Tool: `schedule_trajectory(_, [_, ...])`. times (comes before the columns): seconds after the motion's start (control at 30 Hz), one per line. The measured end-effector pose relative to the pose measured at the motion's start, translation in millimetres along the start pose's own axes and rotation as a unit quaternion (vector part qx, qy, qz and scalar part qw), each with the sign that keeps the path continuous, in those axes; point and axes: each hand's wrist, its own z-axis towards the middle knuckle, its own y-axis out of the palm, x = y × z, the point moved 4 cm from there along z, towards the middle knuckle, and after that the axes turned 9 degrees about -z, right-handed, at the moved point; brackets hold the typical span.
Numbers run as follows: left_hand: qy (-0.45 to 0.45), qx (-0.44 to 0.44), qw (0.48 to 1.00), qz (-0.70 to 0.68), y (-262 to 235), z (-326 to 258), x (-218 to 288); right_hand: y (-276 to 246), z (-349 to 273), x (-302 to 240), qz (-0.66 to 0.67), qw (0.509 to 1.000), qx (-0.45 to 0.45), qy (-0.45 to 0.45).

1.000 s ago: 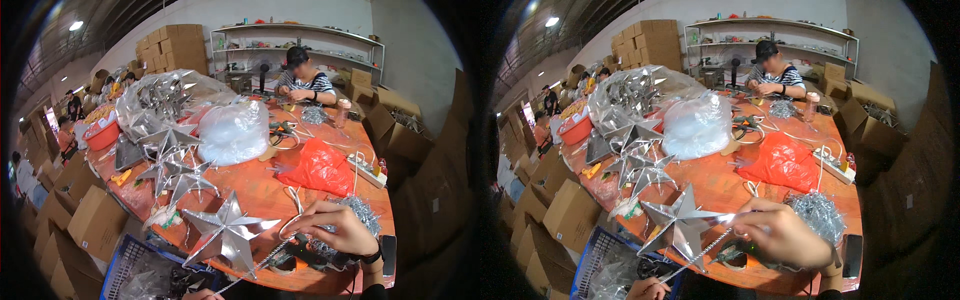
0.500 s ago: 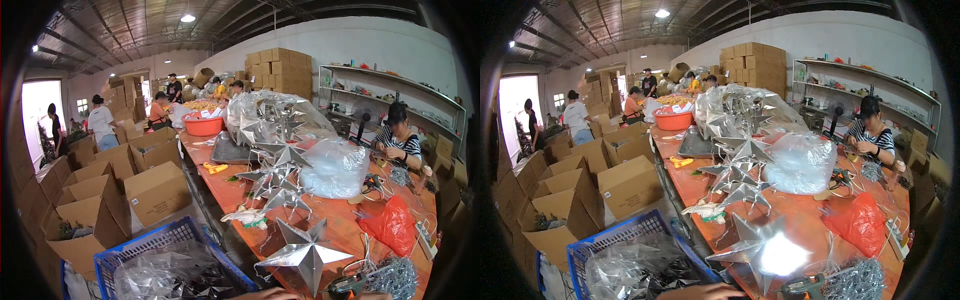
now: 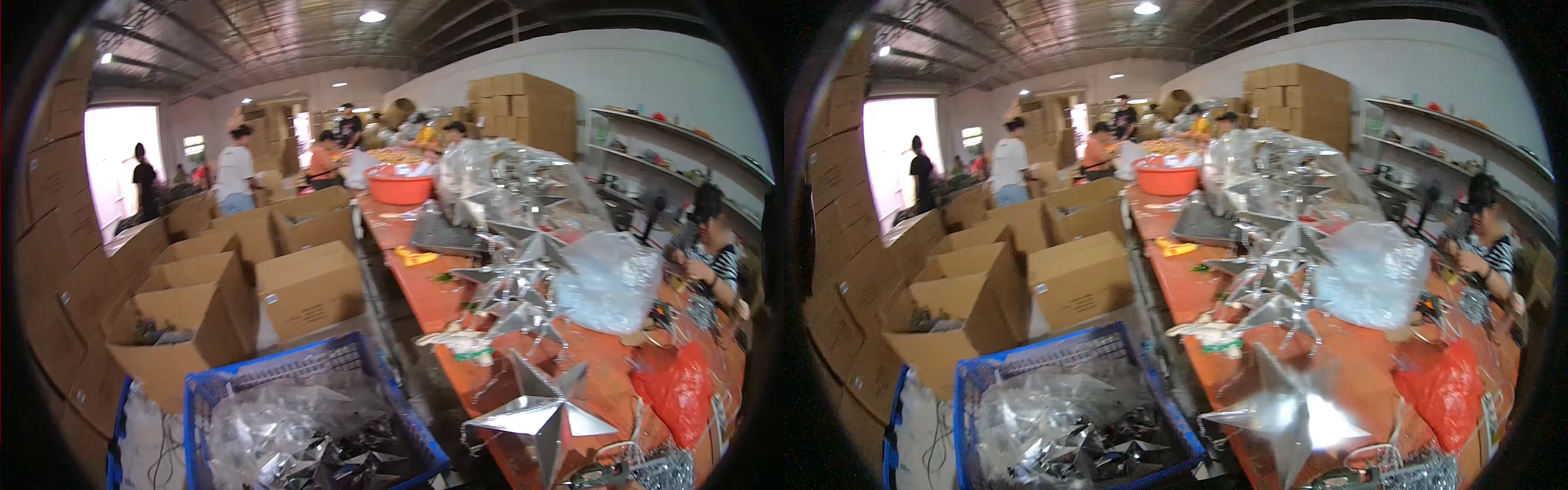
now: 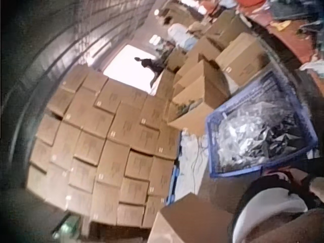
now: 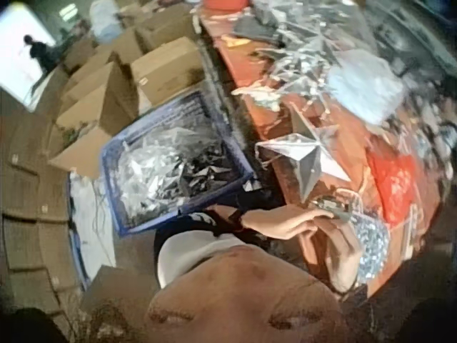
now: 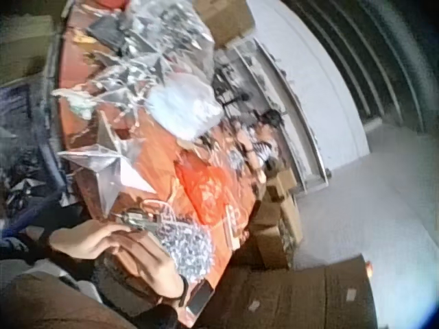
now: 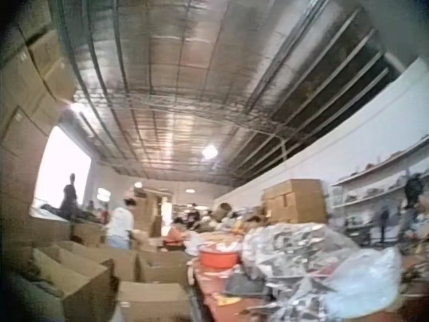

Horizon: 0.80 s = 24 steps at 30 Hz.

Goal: Applying silver decorative trim to the edges of large metallic stars using a hot glue gun.

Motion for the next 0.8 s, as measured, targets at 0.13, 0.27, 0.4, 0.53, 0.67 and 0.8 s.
schedule_trajectory(0.13, [0.106, 0.073, 0.968, 0.213, 8, -16, -35, 4, 10, 1, 0.003, 0.999, 0.005, -0.036])
schedule_trajectory(0.27, [0.1, 0.151, 0.966, 0.184, 5, -22, -50, 5, 13, 3, -0.008, 0.999, 0.022, -0.037])
schedule_trajectory(0.4, [0.057, 0.136, 0.986, 0.078, -4, -8, -17, 5, 11, 1, -0.023, 0.998, 0.042, -0.03])
schedule_trajectory(0.53, [0.056, 0.13, 0.986, 0.087, -5, -13, -8, 6, 8, -3, -0.038, 0.997, 0.06, -0.023])
schedule_trajectory(0.67, [0.078, 0.148, 0.984, 0.067, -11, -12, -4, 7, 2, -3, -0.06, 0.995, 0.083, 0.008])
schedule_trajectory(0.8, [0.077, 0.183, 0.98, 0.007, -20, -3, 3, 9, -4, 8, 0.018, 0.989, 0.088, 0.118])
